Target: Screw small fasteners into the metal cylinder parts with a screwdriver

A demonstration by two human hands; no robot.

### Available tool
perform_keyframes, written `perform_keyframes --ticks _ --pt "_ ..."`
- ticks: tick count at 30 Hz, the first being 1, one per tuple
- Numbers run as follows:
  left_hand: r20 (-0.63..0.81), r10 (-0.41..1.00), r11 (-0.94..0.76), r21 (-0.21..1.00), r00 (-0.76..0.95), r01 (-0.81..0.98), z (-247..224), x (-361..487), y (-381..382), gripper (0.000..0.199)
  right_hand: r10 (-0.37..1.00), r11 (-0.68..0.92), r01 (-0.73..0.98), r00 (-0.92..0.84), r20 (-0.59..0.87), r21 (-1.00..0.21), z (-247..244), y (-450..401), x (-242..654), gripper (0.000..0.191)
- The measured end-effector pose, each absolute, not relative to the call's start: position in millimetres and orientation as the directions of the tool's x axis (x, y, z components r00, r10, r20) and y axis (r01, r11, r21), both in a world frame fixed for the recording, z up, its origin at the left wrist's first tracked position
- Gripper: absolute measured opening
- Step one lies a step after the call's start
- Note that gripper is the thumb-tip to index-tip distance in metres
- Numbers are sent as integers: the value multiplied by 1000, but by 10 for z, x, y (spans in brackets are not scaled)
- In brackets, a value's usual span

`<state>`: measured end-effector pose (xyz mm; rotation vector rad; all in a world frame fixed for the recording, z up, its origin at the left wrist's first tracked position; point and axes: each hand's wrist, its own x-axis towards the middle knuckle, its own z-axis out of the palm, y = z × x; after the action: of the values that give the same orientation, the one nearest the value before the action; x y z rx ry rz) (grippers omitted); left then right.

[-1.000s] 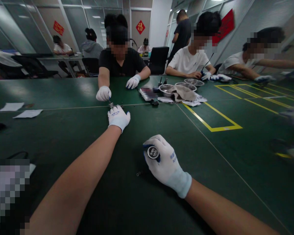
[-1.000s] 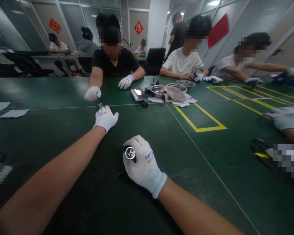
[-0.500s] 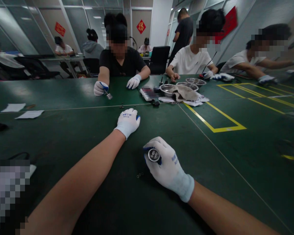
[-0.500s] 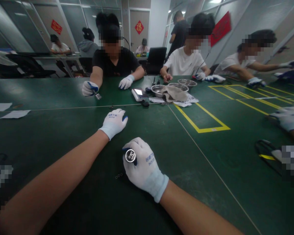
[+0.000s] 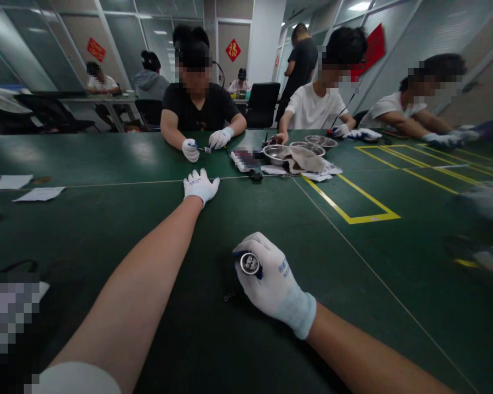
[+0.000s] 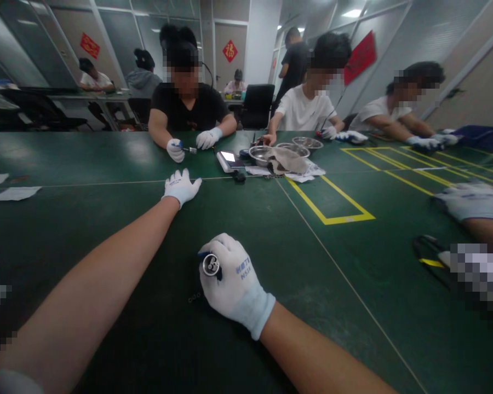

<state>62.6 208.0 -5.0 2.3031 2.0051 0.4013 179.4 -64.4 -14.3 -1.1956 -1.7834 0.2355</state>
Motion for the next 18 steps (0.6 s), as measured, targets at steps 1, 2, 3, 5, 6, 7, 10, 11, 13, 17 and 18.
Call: perform_keyframes --ticks 1,2,3,5,6,7,10,11,13,17,18 --pt "138 978 -181 213 154 960 -47 660 2116 76 803 506 618 -81 591 -602 -141 -646 1791 16" --pt "125 970 -232 205 210 951 -46 701 2133 74 804 506 616 -83 589 -604 -139 -647 1789 16" --pt "115 954 -297 197 279 934 -49 748 2134 72 804 507 614 -85 588 -605 -137 -648 1788 16" --pt "101 902 -431 187 419 883 -61 844 2090 68 805 505 613 -82 587 -607 -134 -647 1788 17" --pt "92 880 -476 187 467 860 -70 884 2051 66 806 504 613 -78 587 -609 -134 -645 1790 17" --pt "82 860 -509 188 503 840 -79 915 2003 65 804 504 611 -73 590 -611 -134 -641 1792 17" --pt "59 816 -575 193 575 795 -107 924 1824 65 799 500 602 -43 600 -622 -142 -621 1804 15" --pt "60 797 -599 197 601 776 -116 900 1755 65 799 494 600 -27 601 -629 -147 -611 1810 15" --pt "77 748 -658 211 659 723 -131 821 1605 64 803 470 599 14 596 -648 -158 -590 1824 14" --pt "95 685 -721 232 722 653 -149 631 1268 63 807 433 604 72 586 -670 -181 -545 1853 10" --pt "96 677 -728 235 730 644 -151 588 1180 63 807 426 604 82 585 -673 -186 -534 1860 9"
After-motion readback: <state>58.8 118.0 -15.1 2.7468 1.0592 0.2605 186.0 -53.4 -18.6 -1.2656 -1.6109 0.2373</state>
